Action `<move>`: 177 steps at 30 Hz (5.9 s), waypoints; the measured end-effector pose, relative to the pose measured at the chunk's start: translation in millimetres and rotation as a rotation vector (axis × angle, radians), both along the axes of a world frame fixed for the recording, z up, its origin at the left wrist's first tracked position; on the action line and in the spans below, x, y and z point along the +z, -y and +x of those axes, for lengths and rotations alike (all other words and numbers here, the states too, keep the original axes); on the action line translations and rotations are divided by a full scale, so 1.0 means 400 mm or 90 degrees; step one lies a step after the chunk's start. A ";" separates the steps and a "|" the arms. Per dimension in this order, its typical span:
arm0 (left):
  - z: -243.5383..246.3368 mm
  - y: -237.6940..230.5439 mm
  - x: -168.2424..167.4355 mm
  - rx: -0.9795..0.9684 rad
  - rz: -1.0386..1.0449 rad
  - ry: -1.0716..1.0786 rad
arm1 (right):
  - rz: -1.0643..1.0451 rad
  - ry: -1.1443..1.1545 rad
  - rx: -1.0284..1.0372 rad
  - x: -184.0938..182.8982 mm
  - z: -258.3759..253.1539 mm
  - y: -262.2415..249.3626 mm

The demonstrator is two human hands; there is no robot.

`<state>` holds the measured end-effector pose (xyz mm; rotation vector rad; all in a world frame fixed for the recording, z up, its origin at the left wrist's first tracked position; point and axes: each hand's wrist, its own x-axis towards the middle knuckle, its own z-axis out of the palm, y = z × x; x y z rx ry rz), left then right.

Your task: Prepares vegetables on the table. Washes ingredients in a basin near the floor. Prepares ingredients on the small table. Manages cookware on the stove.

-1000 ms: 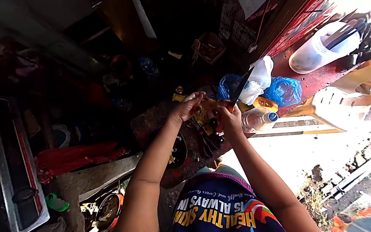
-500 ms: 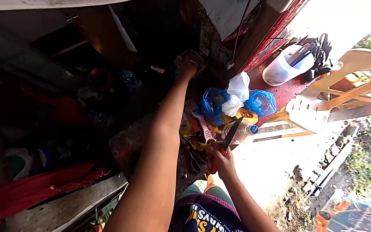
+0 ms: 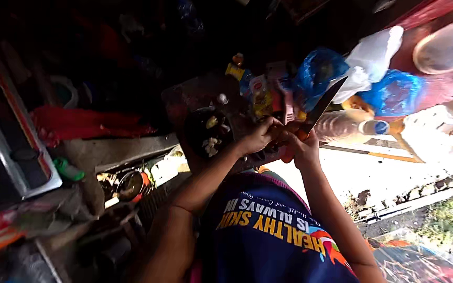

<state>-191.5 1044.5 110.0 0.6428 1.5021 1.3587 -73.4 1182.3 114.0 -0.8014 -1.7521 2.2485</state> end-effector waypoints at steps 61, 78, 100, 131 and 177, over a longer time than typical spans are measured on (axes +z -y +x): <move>0.330 0.551 -0.153 0.532 -0.411 -0.211 | 0.788 0.573 0.800 -0.008 0.090 0.629; 0.330 0.554 -0.166 0.550 -0.394 -0.217 | 0.746 0.562 0.786 -0.038 0.059 0.635; 0.333 0.564 -0.165 0.558 -0.404 -0.176 | 0.690 0.506 0.798 -0.089 0.047 0.616; 0.332 0.709 -0.182 0.895 0.099 0.350 | 0.698 0.321 0.785 -0.052 -0.049 0.638; 0.308 0.591 -0.096 0.864 0.412 0.319 | 0.417 -0.120 0.807 -0.010 -0.129 0.401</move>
